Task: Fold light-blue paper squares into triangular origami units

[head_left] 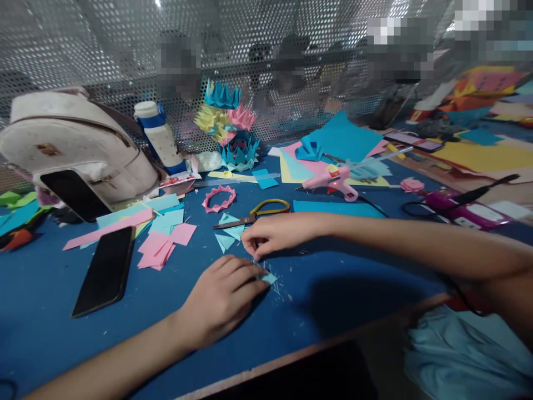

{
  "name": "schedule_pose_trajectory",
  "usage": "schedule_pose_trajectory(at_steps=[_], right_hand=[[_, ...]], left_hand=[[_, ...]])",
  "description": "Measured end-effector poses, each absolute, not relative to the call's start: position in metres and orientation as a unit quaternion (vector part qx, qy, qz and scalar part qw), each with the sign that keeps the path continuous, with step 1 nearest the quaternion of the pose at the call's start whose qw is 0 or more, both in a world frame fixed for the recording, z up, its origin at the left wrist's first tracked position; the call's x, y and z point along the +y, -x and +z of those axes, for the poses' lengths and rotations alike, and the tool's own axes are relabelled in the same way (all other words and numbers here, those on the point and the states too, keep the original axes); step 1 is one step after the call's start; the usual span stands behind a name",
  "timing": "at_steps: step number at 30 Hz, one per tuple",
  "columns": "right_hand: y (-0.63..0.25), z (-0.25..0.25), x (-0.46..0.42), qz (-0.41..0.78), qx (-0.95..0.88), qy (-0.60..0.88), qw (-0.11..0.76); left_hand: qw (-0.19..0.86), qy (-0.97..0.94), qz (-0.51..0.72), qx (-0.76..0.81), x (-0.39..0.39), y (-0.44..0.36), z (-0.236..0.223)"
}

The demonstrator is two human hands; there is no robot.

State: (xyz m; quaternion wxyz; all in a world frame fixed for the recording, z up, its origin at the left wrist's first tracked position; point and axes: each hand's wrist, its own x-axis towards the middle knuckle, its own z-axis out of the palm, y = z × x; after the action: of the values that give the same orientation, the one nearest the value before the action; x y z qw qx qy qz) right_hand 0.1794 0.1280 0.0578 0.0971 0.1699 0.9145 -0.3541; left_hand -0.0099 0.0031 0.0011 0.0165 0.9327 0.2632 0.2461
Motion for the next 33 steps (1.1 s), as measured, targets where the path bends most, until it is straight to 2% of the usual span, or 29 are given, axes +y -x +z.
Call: schedule_pose_trajectory(at_steps=[6,9,13,23,33], right_hand=[[-0.196,0.054,0.107,-0.332,0.91,-0.243,0.059],[-0.204,0.049,0.092,-0.273,0.914,-0.293,0.059],[-0.211,0.038,0.082,-0.246,0.924,-0.293,0.019],[-0.214,0.028,0.085,-0.263,0.923,-0.281,-0.014],[-0.213,0.022,0.09,-0.325,0.907,-0.267,-0.036]], left_hand=[[0.08,-0.877,0.258,0.397,0.02,0.015,0.005],[0.107,-0.866,0.232,0.429,0.029,0.011,0.004],[0.145,-0.865,0.181,0.445,0.038,0.006,0.004],[0.25,-0.847,0.047,0.466,0.062,0.008,0.014],[0.41,-0.782,0.039,0.467,0.064,0.013,0.026]])
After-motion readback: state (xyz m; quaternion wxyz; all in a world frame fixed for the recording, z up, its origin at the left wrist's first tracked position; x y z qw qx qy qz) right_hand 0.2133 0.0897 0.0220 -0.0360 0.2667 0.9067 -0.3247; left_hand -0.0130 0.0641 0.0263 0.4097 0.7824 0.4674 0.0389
